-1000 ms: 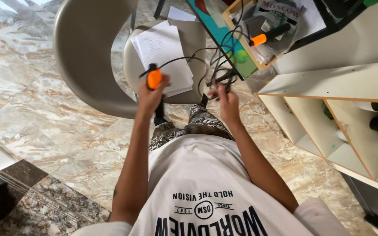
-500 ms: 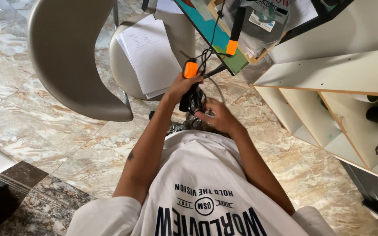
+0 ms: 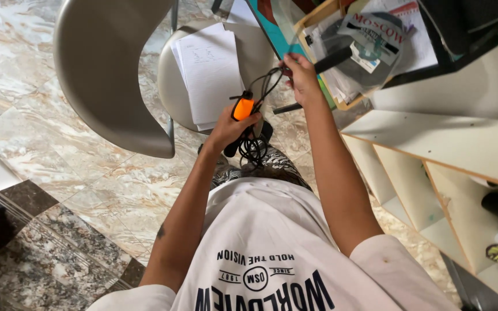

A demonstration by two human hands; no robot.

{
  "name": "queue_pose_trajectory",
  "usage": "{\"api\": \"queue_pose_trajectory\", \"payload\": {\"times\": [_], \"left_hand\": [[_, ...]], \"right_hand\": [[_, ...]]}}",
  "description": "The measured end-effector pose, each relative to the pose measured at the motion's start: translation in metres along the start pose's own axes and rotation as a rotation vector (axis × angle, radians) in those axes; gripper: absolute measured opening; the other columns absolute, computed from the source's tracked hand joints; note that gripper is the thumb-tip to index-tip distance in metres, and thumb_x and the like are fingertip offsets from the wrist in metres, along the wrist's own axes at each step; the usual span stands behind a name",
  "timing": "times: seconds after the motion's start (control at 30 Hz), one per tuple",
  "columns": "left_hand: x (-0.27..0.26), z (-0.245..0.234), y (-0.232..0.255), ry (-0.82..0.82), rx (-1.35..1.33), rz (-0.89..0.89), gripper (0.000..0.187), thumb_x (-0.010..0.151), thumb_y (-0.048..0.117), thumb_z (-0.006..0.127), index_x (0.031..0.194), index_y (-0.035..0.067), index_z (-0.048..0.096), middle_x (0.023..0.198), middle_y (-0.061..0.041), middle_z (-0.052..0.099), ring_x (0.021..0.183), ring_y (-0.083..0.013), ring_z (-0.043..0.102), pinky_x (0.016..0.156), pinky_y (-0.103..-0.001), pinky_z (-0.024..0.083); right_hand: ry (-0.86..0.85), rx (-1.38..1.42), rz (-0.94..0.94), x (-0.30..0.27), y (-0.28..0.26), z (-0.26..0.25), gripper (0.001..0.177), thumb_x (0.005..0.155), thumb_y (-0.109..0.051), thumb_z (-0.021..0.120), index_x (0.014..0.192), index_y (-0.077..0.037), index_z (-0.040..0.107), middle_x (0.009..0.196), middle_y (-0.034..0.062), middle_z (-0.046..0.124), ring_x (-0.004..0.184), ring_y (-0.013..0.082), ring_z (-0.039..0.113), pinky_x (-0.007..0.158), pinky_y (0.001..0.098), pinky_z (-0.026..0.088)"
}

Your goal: Organize various items on a desk, including papers, a jump rope, and office supplies.

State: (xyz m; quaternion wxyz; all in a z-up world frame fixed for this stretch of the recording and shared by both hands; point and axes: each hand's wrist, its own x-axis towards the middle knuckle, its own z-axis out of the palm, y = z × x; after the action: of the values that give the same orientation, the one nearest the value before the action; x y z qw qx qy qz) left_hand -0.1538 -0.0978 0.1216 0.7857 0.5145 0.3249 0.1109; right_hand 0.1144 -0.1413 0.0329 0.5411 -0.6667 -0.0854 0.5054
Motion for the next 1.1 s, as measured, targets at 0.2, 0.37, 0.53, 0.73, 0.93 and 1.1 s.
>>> {"api": "queue_pose_trajectory", "payload": {"times": [0.2, 0.37, 0.53, 0.73, 0.93, 1.1], "left_hand": [[0.032, 0.011, -0.020, 0.246, 0.582, 0.222, 0.031, 0.090, 0.022, 0.078, 0.116, 0.009, 0.068, 0.087, -0.013, 0.072, 0.074, -0.0305, 0.070, 0.070, -0.043, 0.057], [0.066, 0.042, -0.018, 0.355, 0.959, 0.182, 0.041, 0.076, 0.019, 0.077, 0.116, 0.015, 0.069, 0.104, -0.018, 0.072, 0.086, -0.0441, 0.068, 0.074, -0.053, 0.055], [0.089, 0.048, -0.034, 0.466, 0.924, 0.122, 0.031, 0.082, 0.021, 0.076, 0.112, 0.015, 0.070, 0.097, -0.018, 0.072, 0.090, -0.0438, 0.068, 0.076, -0.054, 0.055], [0.096, 0.054, -0.023, 0.416, 0.741, 0.180, 0.024, 0.086, 0.016, 0.072, 0.108, 0.008, 0.067, 0.090, -0.022, 0.070, 0.089, -0.0445, 0.067, 0.073, -0.050, 0.052], [0.107, 0.073, 0.033, 0.242, 0.343, 0.369, 0.021, 0.091, 0.012, 0.071, 0.110, 0.005, 0.063, 0.081, -0.006, 0.064, 0.072, -0.0157, 0.057, 0.066, -0.032, 0.052], [0.134, 0.079, 0.073, 0.183, 0.278, 0.310, 0.024, 0.091, 0.012, 0.073, 0.112, 0.003, 0.065, 0.074, -0.003, 0.059, 0.064, -0.0099, 0.054, 0.059, -0.029, 0.047]], "right_hand": [[-0.020, -0.168, -0.398, 0.055, 0.055, -0.054, 0.015, 0.110, -0.020, 0.067, 0.105, -0.005, 0.064, 0.099, 0.0034, 0.073, 0.092, 0.0110, 0.064, 0.086, 0.0301, 0.050], [0.042, 0.158, -0.114, -0.006, -0.058, -0.038, 0.008, 0.101, -0.019, 0.063, 0.099, -0.011, 0.062, 0.087, -0.0001, 0.070, 0.077, 0.0123, 0.063, 0.072, 0.0323, 0.055], [-0.030, 0.680, 0.010, 0.006, -0.108, -0.088, 0.012, 0.103, -0.023, 0.063, 0.099, -0.011, 0.061, 0.076, -0.0017, 0.060, 0.069, 0.0141, 0.056, 0.063, 0.0314, 0.046], [-0.022, 0.640, -0.102, -0.010, -0.161, -0.119, 0.021, 0.106, -0.028, 0.062, 0.104, -0.007, 0.067, 0.066, -0.0054, 0.040, 0.062, 0.0092, 0.041, 0.061, 0.0281, 0.036], [0.135, -0.043, -0.275, -0.039, -0.211, -0.122, 0.022, 0.104, -0.022, 0.061, 0.115, -0.006, 0.071, 0.071, -0.0084, 0.052, 0.065, 0.0041, 0.047, 0.058, 0.0230, 0.033], [0.279, -0.519, -0.482, -0.072, -0.267, -0.108, 0.024, 0.102, -0.013, 0.059, 0.123, -0.004, 0.066, 0.077, -0.0028, 0.063, 0.063, 0.0055, 0.055, 0.055, 0.0243, 0.049]]}}
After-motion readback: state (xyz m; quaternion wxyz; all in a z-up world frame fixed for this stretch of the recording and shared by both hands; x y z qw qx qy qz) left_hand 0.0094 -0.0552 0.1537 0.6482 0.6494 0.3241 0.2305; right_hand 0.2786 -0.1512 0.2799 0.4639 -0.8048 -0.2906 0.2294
